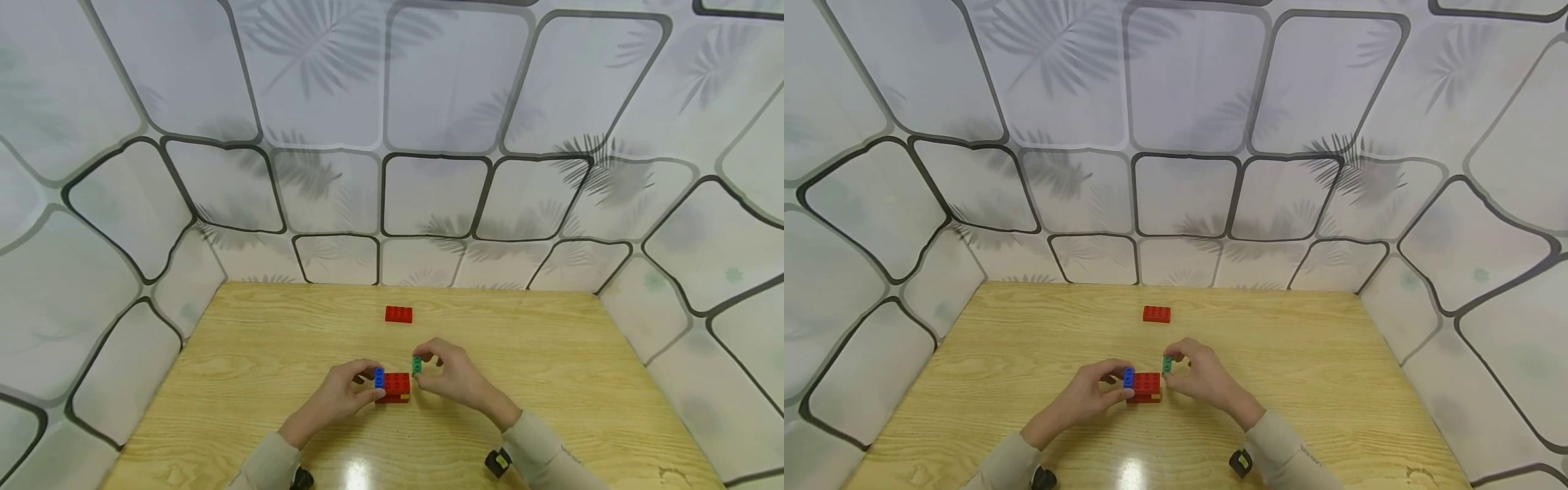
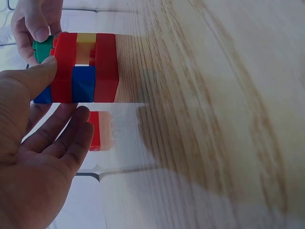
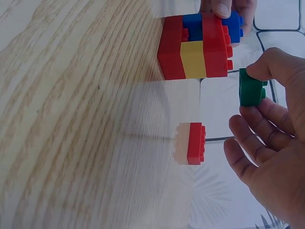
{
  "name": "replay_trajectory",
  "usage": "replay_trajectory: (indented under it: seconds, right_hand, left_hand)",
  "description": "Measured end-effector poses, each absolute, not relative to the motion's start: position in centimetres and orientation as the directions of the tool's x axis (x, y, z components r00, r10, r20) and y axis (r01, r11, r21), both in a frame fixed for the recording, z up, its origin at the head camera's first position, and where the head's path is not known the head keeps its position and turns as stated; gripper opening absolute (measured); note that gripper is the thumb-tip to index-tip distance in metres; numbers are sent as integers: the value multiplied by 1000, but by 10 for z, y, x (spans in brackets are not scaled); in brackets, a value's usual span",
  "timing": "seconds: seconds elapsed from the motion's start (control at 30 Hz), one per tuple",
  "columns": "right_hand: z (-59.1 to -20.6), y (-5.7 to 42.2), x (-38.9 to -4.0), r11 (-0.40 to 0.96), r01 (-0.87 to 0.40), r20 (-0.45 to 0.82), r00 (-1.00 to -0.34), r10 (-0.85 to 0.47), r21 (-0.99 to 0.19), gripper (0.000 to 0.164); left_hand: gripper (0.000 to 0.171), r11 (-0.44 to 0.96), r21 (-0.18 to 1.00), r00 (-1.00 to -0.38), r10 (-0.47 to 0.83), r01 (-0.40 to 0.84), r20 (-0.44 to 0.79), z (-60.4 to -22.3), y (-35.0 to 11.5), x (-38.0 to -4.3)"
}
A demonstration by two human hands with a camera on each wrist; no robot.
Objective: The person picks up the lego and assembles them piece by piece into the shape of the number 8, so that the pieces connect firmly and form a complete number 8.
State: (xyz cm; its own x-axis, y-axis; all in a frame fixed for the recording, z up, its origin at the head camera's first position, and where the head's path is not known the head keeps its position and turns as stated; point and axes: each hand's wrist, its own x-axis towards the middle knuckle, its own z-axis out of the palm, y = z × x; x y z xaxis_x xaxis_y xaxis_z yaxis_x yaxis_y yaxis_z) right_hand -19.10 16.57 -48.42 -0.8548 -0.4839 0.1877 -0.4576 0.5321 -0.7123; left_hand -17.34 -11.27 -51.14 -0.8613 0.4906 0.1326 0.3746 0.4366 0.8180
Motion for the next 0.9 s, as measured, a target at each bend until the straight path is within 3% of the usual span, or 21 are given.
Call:
replay_trajectory:
  seconds: [0.9]
  right_hand:
    - [-489,156,-187,498,-456,159,-835,-527,-738,33]
  left_hand:
    - [41,437,797,-847,504,417,167,-509,-112,-173]
